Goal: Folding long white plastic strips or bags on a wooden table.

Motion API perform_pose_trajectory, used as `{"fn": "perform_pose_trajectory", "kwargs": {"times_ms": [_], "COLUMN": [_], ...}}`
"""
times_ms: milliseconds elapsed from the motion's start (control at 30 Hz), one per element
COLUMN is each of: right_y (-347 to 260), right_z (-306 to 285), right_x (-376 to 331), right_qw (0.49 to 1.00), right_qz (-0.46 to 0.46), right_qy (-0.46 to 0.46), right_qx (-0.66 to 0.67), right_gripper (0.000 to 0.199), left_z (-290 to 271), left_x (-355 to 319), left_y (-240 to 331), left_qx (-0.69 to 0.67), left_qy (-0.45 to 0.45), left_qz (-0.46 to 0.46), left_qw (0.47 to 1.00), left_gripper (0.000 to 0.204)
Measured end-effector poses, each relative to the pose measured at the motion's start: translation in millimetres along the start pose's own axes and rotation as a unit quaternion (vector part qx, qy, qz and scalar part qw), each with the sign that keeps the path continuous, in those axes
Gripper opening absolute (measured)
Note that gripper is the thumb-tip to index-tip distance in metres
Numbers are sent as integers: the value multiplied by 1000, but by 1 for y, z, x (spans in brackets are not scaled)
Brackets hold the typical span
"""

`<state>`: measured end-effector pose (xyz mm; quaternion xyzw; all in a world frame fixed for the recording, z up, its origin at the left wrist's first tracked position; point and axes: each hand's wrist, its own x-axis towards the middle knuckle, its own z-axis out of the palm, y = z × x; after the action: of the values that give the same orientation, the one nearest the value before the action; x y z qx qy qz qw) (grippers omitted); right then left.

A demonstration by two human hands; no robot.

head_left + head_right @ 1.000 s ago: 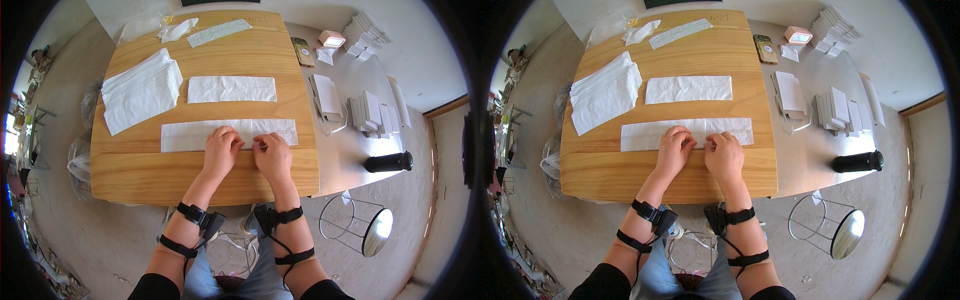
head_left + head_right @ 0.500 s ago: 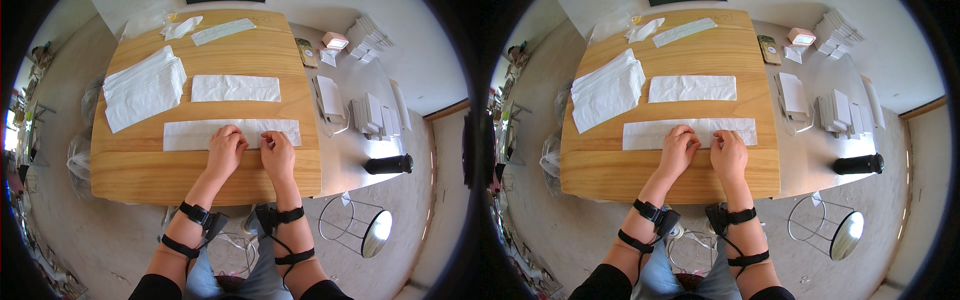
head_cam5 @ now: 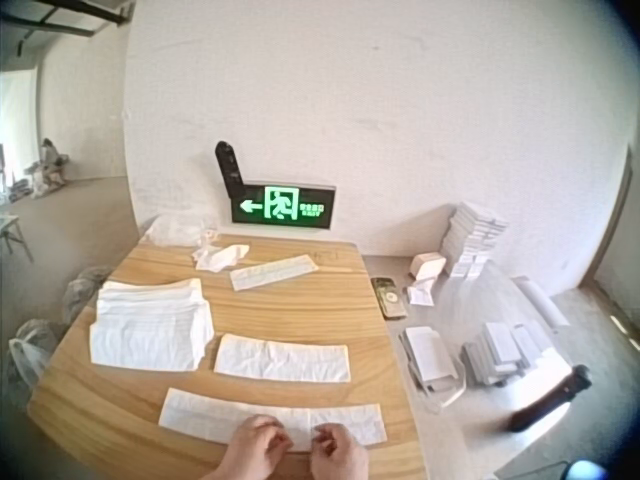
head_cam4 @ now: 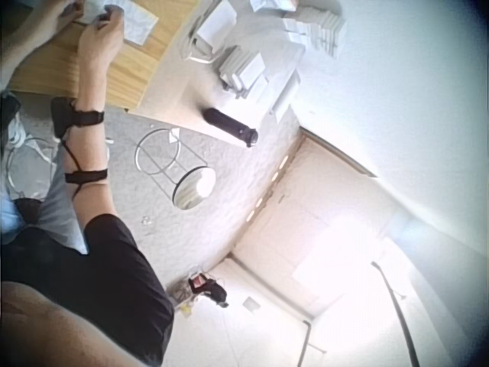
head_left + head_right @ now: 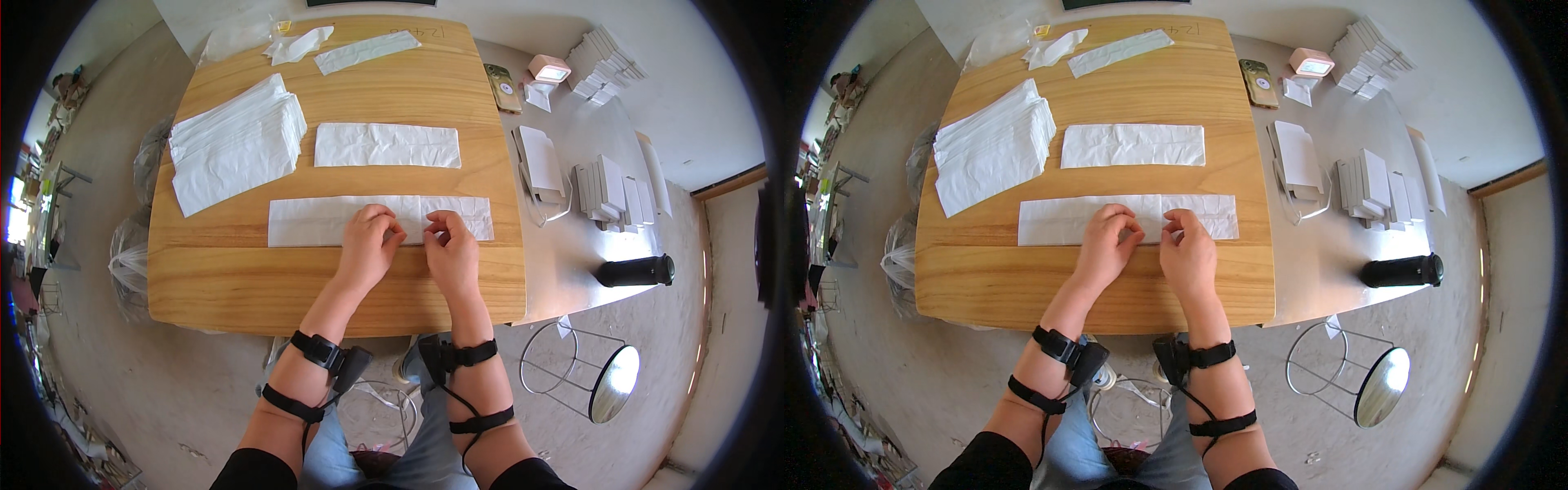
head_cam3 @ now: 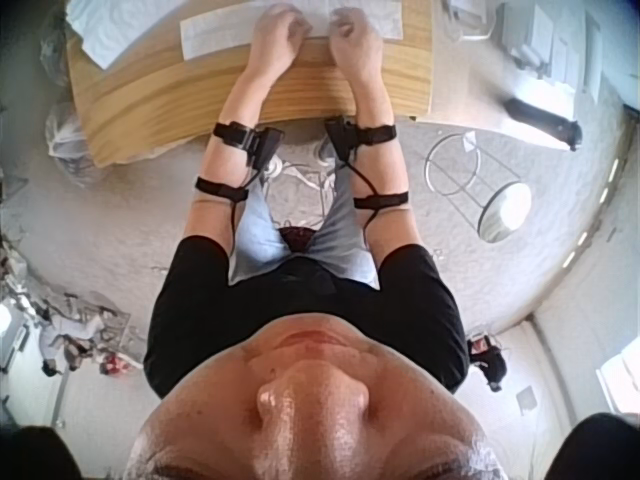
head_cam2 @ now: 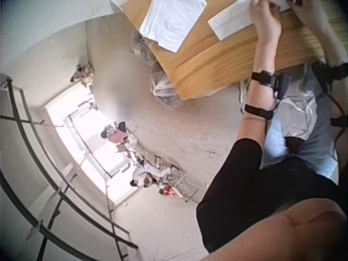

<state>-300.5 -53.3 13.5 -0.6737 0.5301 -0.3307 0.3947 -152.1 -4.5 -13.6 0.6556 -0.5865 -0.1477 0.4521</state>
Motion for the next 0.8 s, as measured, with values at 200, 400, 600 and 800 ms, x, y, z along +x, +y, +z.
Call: {"fn": "perform_pose_trajectory", "kwargs": {"times_ms": [200,400,600,800], "right_y": [2,5,3,-1], "right_z": [-3,-1,-1,-3], "right_x": [2,2,1,2], "right_qw": [1000,999,1000,1000], "right_qz": [-9,-23,-4,-2], "right_qy": [28,31,-5,15], "right_qx": [3,-12,13,7], "right_gripper": [17,17,19,20], "left_z": [4,5,4,6], "left_x": [-2,-2,2,0], "left_y": [5,4,-2,3], "left_qx": [58,60,-7,26], "left_qy": [12,13,9,25], "left_qz": [10,-2,-34,-17], "left_qw": [998,998,999,999], "left_gripper": [11,10,11,12]}}
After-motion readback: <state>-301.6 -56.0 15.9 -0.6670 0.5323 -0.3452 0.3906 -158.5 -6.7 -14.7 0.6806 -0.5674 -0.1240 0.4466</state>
